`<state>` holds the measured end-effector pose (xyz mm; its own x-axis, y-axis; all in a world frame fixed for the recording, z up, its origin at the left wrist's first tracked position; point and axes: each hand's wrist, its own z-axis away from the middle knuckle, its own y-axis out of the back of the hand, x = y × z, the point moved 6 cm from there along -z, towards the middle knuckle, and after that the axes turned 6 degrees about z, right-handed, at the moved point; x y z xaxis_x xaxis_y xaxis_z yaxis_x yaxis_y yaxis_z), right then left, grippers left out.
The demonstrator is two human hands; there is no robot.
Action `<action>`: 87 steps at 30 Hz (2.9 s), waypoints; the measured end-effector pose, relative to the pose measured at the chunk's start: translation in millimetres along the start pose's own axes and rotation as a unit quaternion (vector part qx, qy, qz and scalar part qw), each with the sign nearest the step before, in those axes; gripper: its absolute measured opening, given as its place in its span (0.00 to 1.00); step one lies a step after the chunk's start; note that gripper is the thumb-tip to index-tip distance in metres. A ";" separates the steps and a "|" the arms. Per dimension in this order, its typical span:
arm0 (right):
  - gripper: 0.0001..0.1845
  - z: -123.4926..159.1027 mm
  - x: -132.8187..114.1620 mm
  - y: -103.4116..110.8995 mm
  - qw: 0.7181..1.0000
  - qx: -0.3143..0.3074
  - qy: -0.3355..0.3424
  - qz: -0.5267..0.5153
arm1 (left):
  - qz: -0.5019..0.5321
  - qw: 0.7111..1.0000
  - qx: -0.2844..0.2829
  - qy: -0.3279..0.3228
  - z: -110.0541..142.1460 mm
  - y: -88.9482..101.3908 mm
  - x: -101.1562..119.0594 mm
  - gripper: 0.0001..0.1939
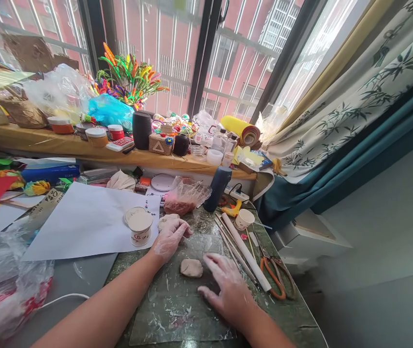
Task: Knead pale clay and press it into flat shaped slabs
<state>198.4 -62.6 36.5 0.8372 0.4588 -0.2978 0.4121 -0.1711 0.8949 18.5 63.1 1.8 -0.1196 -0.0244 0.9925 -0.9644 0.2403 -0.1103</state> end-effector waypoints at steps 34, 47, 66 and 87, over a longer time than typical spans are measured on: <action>0.07 -8.1 -28.9 -4.4 0.997 0.023 0.001 -0.069 | -0.028 1.000 -0.005 -0.010 0.4 -0.8 2.1 0.18; 0.25 -19.9 -14.3 -43.8 0.995 -0.079 -0.057 -0.025 | -0.011 1.000 -0.009 -0.004 -0.6 -1.2 -3.2 0.17; 0.23 -39.3 -12.2 34.1 0.982 0.130 -0.069 -0.122 | -0.021 1.000 -0.008 -0.002 -1.4 -0.1 -3.8 0.17; 0.36 -101.7 -47.3 13.5 0.717 0.042 -0.101 -0.688 | 0.052 0.998 0.019 -0.008 -1.3 2.5 -1.8 0.16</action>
<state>127.7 2.0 96.5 -0.3517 0.1096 -0.9297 0.9113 0.2674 -0.3132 16.7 65.1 -0.3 -0.2224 -0.0175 0.9748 -0.9550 0.2050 -0.2142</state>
